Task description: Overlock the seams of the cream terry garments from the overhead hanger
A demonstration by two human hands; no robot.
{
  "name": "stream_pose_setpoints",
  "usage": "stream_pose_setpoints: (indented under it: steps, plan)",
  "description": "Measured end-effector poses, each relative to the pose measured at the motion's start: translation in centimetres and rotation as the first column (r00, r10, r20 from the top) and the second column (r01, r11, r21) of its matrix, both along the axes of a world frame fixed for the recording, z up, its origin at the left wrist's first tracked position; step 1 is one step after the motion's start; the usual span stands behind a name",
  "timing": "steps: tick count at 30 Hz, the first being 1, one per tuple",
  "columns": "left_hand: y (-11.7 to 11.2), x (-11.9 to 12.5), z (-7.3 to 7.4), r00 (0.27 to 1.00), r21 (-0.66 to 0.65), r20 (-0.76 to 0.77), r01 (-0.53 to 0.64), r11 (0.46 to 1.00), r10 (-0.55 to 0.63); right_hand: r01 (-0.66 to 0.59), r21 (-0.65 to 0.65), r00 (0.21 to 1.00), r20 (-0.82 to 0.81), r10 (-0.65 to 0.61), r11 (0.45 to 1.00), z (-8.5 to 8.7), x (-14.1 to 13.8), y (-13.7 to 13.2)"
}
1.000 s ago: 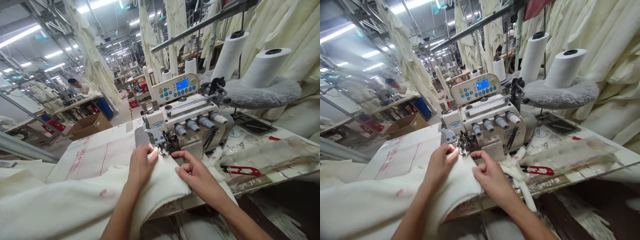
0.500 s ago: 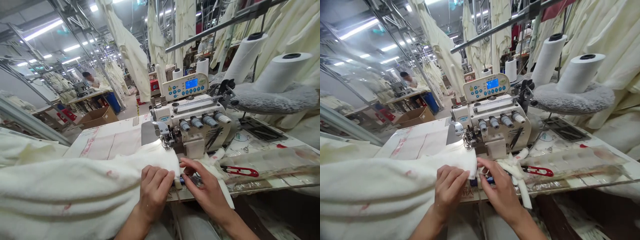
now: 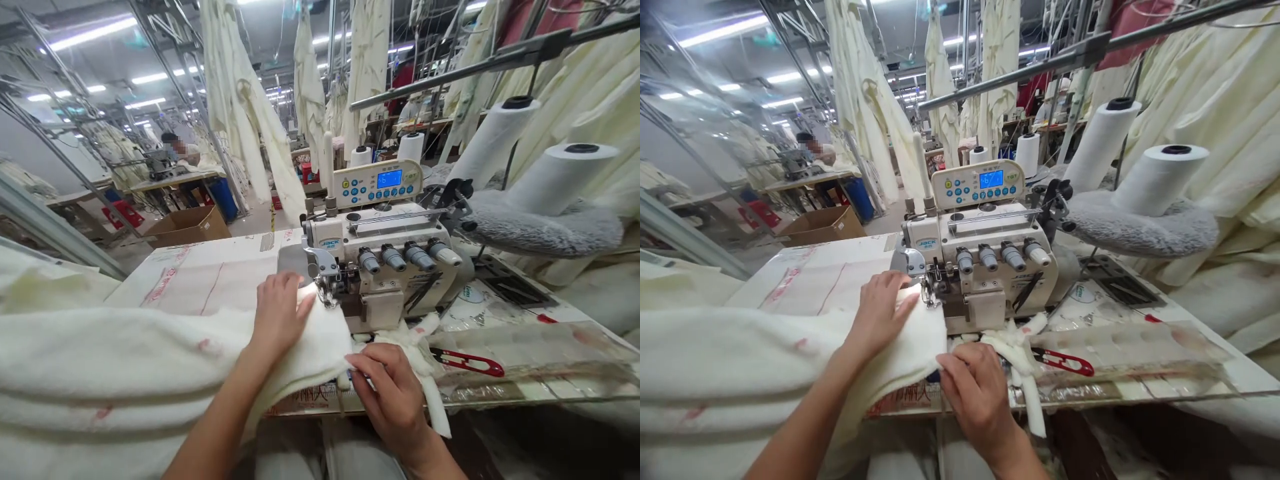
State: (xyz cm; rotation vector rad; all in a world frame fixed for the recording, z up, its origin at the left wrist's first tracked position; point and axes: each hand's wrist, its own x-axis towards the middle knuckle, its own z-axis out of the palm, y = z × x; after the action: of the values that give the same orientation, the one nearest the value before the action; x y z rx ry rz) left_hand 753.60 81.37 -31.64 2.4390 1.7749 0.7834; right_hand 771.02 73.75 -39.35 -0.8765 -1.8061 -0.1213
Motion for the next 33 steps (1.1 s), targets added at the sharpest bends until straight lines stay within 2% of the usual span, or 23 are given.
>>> stream_pose_setpoints:
  steps: [3,7,13,18,23,27,30,33]
  plan:
    - [2.1,-0.5,-0.8,0.998,-0.072,-0.055,0.029,0.997,-0.033,0.010,-0.010,1.000,-0.020,-0.010,1.000,0.0,-0.2,0.2]
    - [3.6,-1.0,-1.3,0.997,-0.048,-0.045,0.055,0.997,-0.057,0.029,-0.001,0.998,-0.048,-0.029,1.000,0.4,-0.3,1.2]
    - [6.4,-1.1,-1.1,0.997,-0.052,-0.068,0.029,0.998,-0.033,0.080,0.014,0.996,-0.046,-0.079,0.997,1.0,-0.4,3.7]
    - [8.4,-1.0,-0.7,0.998,-0.065,-0.067,-0.008,0.998,0.003,0.154,-0.050,0.988,-0.018,-0.155,0.987,1.7,-0.5,5.0]
    - [10.9,-0.8,-0.6,0.996,-0.063,-0.072,-0.055,0.996,0.051,0.202,-0.086,0.973,-0.098,-0.210,0.976,1.9,-0.9,3.4]
    - [13.2,-1.1,-0.3,0.993,-0.096,-0.059,-0.107,0.990,0.102,0.117,-0.110,0.988,-0.090,-0.127,0.987,1.3,-1.1,1.5]
    - [12.8,-2.8,-0.2,0.983,-0.149,-0.035,-0.181,0.972,0.178,0.000,-0.164,0.998,-0.060,-0.010,0.987,0.6,-1.2,0.6]
    - [8.8,-5.8,-0.8,0.965,-0.179,0.003,-0.256,0.950,0.260,-0.084,-0.258,0.994,-0.095,0.061,0.962,-0.2,-1.4,-0.1]
